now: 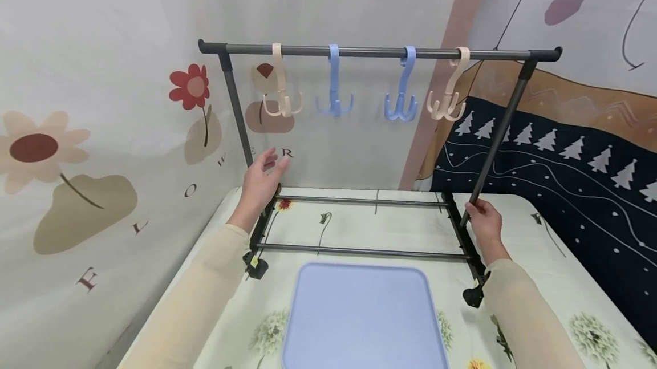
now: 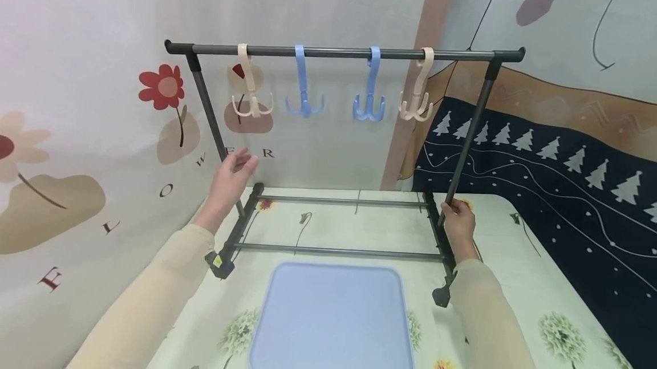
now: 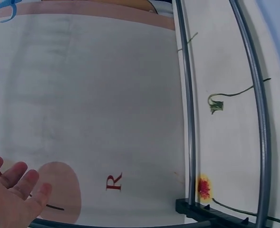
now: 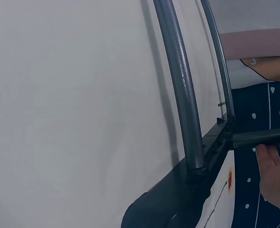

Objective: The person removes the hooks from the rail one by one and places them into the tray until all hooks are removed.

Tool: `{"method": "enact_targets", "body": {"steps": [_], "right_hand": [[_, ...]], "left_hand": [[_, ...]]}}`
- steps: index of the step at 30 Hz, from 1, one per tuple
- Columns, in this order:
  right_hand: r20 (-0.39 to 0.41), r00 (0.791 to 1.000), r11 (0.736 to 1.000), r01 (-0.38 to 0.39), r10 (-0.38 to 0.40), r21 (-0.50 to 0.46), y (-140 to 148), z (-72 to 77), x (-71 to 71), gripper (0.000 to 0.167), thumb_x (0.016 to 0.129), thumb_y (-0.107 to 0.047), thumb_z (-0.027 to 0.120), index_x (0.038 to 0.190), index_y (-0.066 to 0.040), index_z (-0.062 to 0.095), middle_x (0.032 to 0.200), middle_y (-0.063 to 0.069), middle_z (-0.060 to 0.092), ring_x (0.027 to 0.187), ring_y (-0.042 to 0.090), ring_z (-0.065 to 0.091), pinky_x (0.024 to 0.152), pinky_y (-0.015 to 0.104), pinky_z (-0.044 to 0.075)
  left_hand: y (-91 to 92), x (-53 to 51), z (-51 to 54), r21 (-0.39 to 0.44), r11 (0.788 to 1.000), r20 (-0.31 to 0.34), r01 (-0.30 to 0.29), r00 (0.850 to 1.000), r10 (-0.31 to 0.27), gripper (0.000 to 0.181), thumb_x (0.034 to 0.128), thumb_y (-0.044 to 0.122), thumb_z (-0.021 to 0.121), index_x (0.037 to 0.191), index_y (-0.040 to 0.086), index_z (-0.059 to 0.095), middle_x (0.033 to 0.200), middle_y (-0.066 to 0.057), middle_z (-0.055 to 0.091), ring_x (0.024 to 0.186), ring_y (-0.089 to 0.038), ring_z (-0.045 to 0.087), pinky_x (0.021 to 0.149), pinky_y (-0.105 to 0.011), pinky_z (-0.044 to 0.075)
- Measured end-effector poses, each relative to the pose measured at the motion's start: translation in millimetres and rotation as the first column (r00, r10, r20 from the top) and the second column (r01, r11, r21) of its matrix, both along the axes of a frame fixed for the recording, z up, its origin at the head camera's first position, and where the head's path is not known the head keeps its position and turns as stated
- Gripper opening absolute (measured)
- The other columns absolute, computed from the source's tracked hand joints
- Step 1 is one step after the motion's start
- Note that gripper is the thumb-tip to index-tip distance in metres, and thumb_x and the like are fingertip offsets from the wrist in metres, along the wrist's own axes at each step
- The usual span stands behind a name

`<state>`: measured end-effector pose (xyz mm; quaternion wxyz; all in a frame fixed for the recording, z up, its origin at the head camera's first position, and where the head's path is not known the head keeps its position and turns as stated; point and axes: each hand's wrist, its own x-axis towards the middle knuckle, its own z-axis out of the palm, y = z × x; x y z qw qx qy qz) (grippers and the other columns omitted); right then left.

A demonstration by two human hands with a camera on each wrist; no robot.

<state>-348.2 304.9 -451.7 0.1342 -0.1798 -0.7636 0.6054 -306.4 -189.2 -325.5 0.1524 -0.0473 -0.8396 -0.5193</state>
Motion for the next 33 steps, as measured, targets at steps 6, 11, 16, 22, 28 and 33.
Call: {"method": "enact_targets", "body": {"steps": [6, 11, 16, 22, 28, 33], "right_hand": [[0.004, 1.000, 1.000, 0.003, -0.003, -0.025, 0, -0.7, 2.3, 0.045, 0.104, -0.029, 0.052, 0.139, -0.001, 0.050, 0.126, 0.007, 0.054, 0.106, 0.015, 0.052, 0.103, 0.040, 0.042], [-0.005, 1.000, 0.999, -0.003, 0.003, -0.041, 1, -2.1, 3.6, 0.044, 0.104, -0.026, 0.052, 0.139, 0.000, 0.049, 0.128, 0.009, 0.053, 0.110, 0.016, 0.051, 0.105, 0.040, 0.041], [-0.004, 1.000, 0.999, 0.001, -0.001, -0.034, 1, -4.3, 4.0, 0.046, 0.105, -0.028, 0.051, 0.141, 0.000, 0.048, 0.137, 0.014, 0.050, 0.120, 0.022, 0.049, 0.107, 0.041, 0.040], [0.007, 1.000, 1.000, 0.015, -0.015, 0.005, 3, -7.3, 3.7, 0.048, 0.104, -0.032, 0.052, 0.141, -0.002, 0.050, 0.137, 0.014, 0.051, 0.122, 0.025, 0.048, 0.107, 0.043, 0.040], [0.001, 0.999, 0.999, 0.038, -0.038, 0.020, 3, -9.9, 2.6, 0.044, 0.103, -0.025, 0.055, 0.139, -0.002, 0.052, 0.133, 0.014, 0.055, 0.122, 0.026, 0.049, 0.106, 0.044, 0.040], [0.021, 0.999, 0.999, 0.044, -0.044, 0.028, 3, -12.6, 3.0, 0.042, 0.102, -0.021, 0.056, 0.140, -0.001, 0.053, 0.138, 0.018, 0.054, 0.127, 0.030, 0.048, 0.108, 0.048, 0.037]], "left_hand": [[0.6, -4.4, 14.1, 0.020, 1.000, -0.044, -0.008, 0.999, 0.009, 0.079, 0.0949, 0.061, 0.053, 0.154, 0.012, 0.033, 0.150, -0.011, 0.043, 0.139, -0.027, 0.038, 0.111, -0.047, 0.034], [2.2, -6.5, 30.1, 0.041, 0.998, -0.093, -0.039, 0.995, 0.043, 0.075, 0.0961, 0.057, 0.054, 0.152, 0.010, 0.036, 0.147, -0.012, 0.046, 0.137, -0.026, 0.041, 0.110, -0.046, 0.035], [4.3, -7.7, 49.0, 0.075, 0.995, -0.157, -0.065, 0.985, 0.076, 0.068, 0.0974, 0.051, 0.057, 0.148, 0.009, 0.040, 0.142, -0.012, 0.050, 0.133, -0.025, 0.045, 0.109, -0.043, 0.037], [6.9, -7.6, 69.3, 0.090, 0.992, -0.188, -0.090, 0.976, 0.105, 0.063, 0.0972, 0.050, 0.058, 0.146, 0.013, 0.043, 0.141, -0.009, 0.051, 0.131, -0.020, 0.046, 0.106, -0.042, 0.040], [8.0, -8.4, 87.1, 0.113, 0.989, -0.211, -0.097, 0.970, 0.119, 0.065, 0.0966, 0.049, 0.059, 0.148, 0.013, 0.042, 0.141, -0.008, 0.052, 0.131, -0.017, 0.048, 0.107, -0.037, 0.040], [8.9, -6.9, 103.4, 0.113, 0.988, -0.239, -0.105, 0.962, 0.130, 0.063, 0.0966, 0.048, 0.059, 0.147, 0.014, 0.042, 0.141, -0.007, 0.051, 0.131, -0.015, 0.048, 0.108, -0.034, 0.038]]}}
